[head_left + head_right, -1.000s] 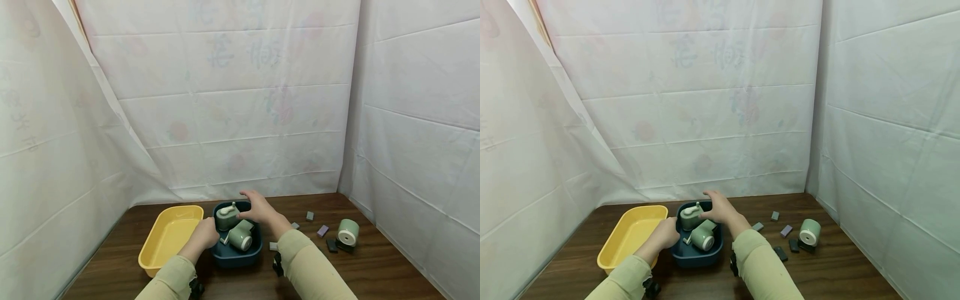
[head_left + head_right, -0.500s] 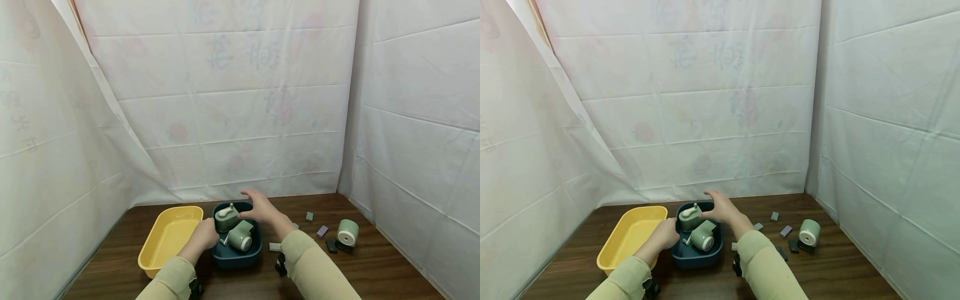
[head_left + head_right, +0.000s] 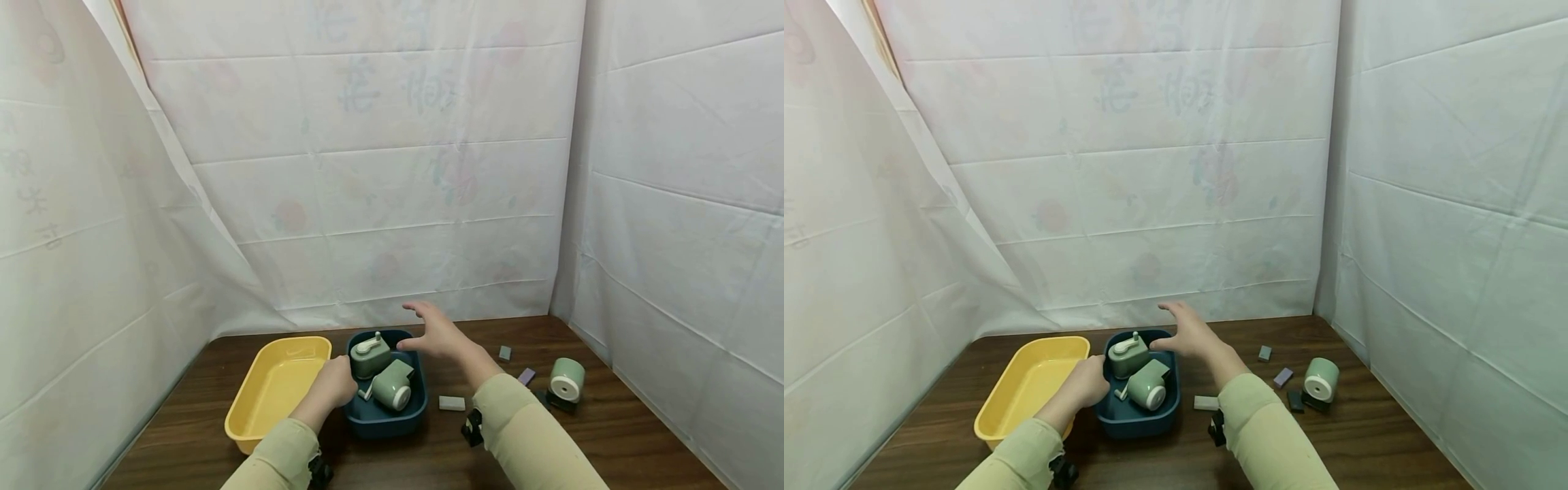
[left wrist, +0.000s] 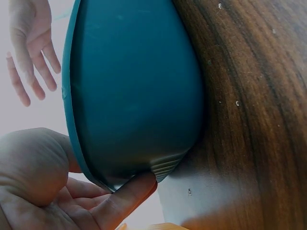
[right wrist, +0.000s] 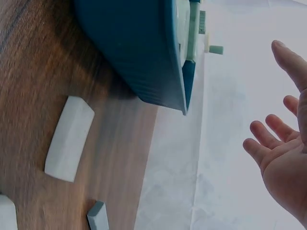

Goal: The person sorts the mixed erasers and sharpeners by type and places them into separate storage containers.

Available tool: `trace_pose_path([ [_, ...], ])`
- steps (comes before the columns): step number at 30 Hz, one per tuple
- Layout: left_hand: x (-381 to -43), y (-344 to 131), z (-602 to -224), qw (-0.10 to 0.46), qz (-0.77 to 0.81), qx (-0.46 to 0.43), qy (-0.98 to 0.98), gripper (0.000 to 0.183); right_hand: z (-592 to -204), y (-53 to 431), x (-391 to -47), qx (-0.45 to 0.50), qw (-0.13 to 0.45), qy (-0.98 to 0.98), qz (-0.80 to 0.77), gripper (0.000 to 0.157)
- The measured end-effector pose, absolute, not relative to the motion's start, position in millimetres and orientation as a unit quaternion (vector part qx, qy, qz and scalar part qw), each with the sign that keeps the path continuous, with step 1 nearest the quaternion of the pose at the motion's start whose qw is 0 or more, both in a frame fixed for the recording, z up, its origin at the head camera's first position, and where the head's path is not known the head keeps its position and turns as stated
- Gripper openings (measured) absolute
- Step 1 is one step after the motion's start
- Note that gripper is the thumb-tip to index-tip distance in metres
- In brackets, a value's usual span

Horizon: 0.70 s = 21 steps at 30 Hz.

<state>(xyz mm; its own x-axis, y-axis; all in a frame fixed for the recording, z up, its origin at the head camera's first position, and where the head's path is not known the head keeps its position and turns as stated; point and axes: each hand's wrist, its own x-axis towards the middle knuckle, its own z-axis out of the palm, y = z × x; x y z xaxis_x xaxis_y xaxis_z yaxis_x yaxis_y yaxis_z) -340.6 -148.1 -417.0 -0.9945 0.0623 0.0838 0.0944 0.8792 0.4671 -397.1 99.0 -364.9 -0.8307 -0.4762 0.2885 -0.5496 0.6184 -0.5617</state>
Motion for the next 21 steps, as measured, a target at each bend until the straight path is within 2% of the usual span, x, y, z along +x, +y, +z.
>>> trace_pose_path([
  [21,-342,-149,-416,0.022,-0.241,-0.031,-0.970,0.031,-354,138,-394,0.270,0.082,-0.901,0.330,0.083],
])
